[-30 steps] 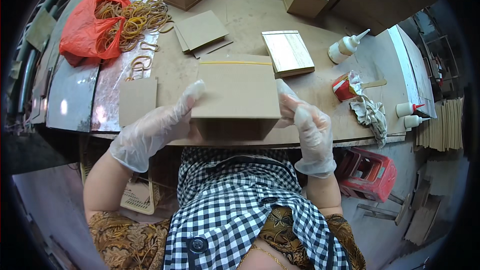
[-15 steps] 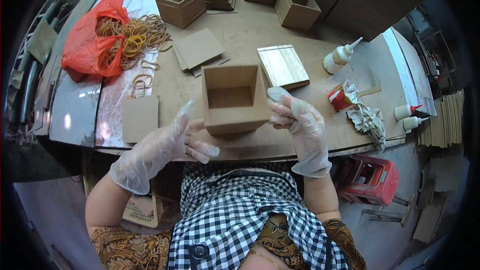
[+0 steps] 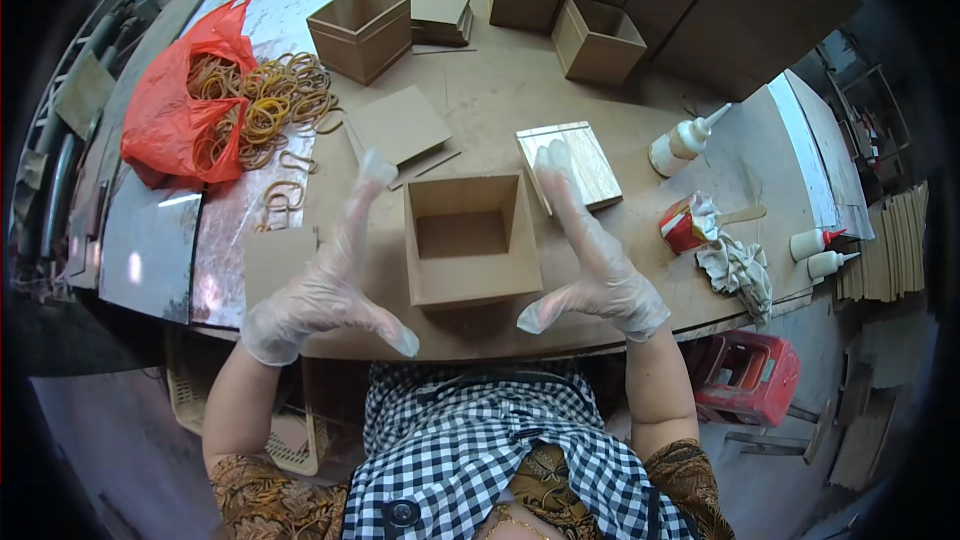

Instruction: The person assembles small cardboard boxes by folding flat pieces into shape and securing the edges with rubber bands. They handle multiple units sequentially, applying tension to the bands to hold the structure together, and stack the finished boxes on the table.

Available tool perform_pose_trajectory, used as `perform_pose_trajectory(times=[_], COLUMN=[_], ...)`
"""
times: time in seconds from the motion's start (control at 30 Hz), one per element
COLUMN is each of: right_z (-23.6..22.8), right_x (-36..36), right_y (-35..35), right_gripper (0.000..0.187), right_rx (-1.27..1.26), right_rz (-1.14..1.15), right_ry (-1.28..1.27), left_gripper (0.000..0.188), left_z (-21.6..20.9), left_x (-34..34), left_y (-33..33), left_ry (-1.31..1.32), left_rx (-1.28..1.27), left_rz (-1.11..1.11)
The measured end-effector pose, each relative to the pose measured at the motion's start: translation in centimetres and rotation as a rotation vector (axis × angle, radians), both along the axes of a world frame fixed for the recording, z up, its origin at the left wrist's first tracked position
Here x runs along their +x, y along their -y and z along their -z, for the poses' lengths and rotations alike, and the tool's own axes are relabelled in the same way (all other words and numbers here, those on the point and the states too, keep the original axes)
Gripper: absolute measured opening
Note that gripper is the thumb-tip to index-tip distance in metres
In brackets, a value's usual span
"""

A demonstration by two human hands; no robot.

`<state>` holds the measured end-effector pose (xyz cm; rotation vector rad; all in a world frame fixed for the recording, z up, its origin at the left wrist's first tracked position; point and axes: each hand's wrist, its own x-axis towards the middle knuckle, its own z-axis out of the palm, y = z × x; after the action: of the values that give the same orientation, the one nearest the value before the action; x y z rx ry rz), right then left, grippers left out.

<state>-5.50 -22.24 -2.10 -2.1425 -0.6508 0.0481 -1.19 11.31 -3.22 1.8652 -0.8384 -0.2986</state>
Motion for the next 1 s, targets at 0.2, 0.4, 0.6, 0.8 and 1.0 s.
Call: perform_pose_trajectory(times=[0.2,0.4,0.6,0.8,1.0], right_z=[1.1,2.1,1.7,1.2,1.2], right_x=[1.8,1.9,2.3,2.3,1.7], right_y=[-0.1,-0.1,-0.1,-0.1,0.4], right_gripper=[0.155,0.156,0.155,0.155,0.149], right_rx=[0.065,0.100,-0.025,-0.046,0.133], right_rz=[-0.084,-0.055,-0.114,-0.135,-0.120], right_ry=[-0.173,-0.228,-0.160,-0.101,-0.203], left_gripper=[0.171,0.164,0.161,0.163,0.168], left_z=[2.0,1.1,0.2,0.8,0.9], left_x=[0.2,1.2,1.1,1.1,1.4], left_y=[1.0,2.1,2.4,2.0,1.3], left_ry=[-0.241,-0.162,-0.095,-0.050,-0.216], left_rx=[-0.018,0.050,0.159,0.158,-0.050], left_rz=[0.031,0.017,0.005,0.024,0.083])
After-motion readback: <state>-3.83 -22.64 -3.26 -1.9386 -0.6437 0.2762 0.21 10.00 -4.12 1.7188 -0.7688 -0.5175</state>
